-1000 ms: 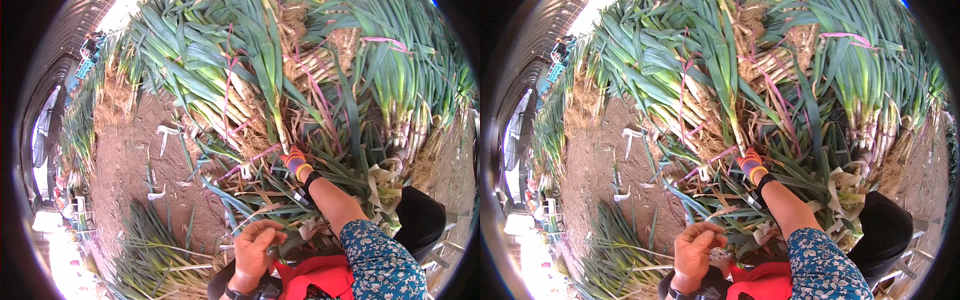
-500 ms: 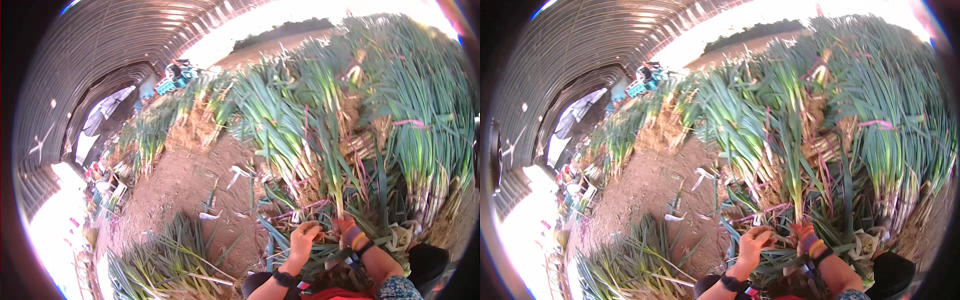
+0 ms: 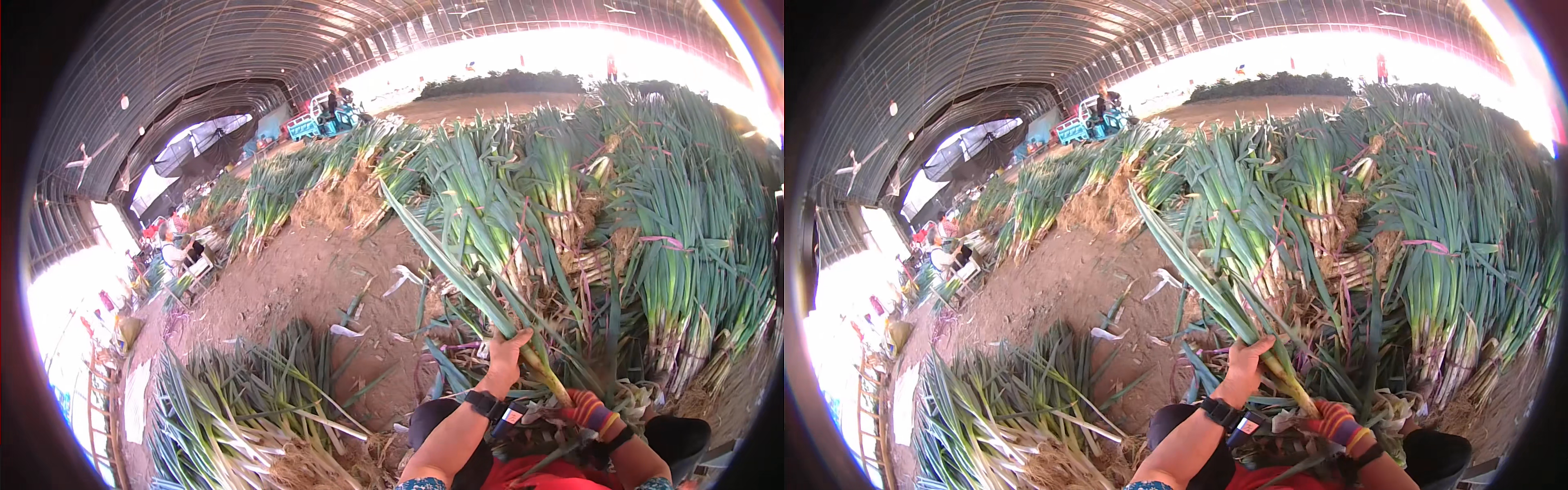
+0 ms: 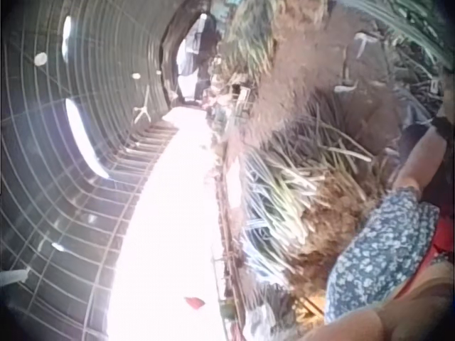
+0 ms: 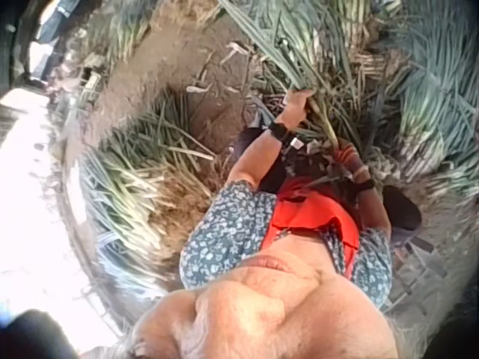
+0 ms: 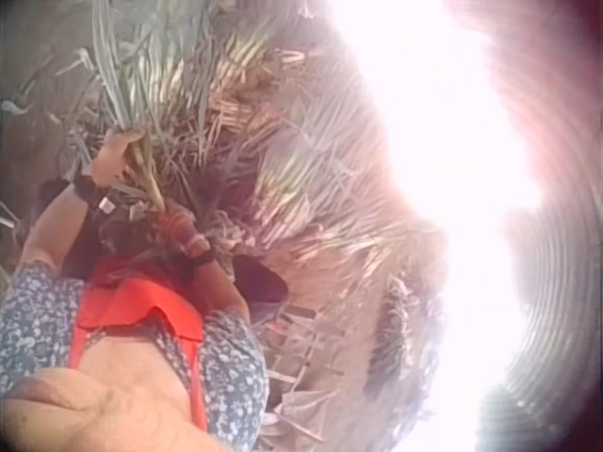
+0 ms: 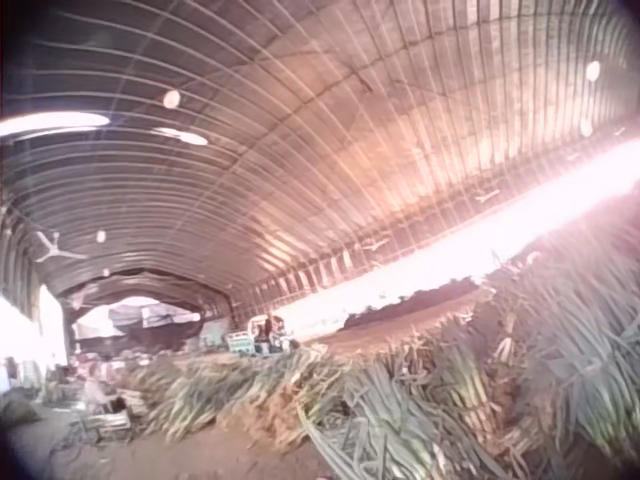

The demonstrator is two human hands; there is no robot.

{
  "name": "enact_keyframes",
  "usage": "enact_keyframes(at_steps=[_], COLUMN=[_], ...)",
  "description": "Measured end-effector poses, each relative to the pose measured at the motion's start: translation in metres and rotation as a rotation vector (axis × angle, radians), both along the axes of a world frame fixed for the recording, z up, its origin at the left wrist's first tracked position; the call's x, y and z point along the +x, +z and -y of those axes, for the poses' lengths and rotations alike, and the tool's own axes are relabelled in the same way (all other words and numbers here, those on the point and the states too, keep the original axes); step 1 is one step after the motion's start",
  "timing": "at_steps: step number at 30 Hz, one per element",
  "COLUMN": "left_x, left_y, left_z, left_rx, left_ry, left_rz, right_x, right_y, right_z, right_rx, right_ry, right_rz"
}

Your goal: The person peels the outer layers and roots from several leeks by hand, then gathers them into a bundle and ties them together with a pink plastic ribbon.

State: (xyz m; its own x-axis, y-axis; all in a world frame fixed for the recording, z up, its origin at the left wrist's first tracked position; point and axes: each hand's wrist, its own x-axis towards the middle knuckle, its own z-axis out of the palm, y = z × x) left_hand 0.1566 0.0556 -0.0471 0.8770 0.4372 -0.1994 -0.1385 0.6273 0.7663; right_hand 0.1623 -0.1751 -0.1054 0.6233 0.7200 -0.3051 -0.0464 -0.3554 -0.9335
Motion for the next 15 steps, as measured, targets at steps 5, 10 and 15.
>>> enact_keyframes(at_steps=[5, 10, 15], left_x=[-0.008, -0.024, -0.041], left_y=[-0.014, 0.015, 0.026], left_z=[0.004, 0.001, 0.007], left_rx=[0.122, -0.041, 0.004], left_ry=[0.004, 0.000, 0.029], left_rz=[0.120, 0.109, 0.112], right_x=[0.011, 0.005, -0.015], right_y=[0.025, 0.062, 0.065], right_z=[-0.082, -0.110, -0.105], right_rx=[0.052, 0.266, 0.342], right_ry=[-0.245, -0.314, -0.369], right_rz=[1.039, 0.793, 0.949])
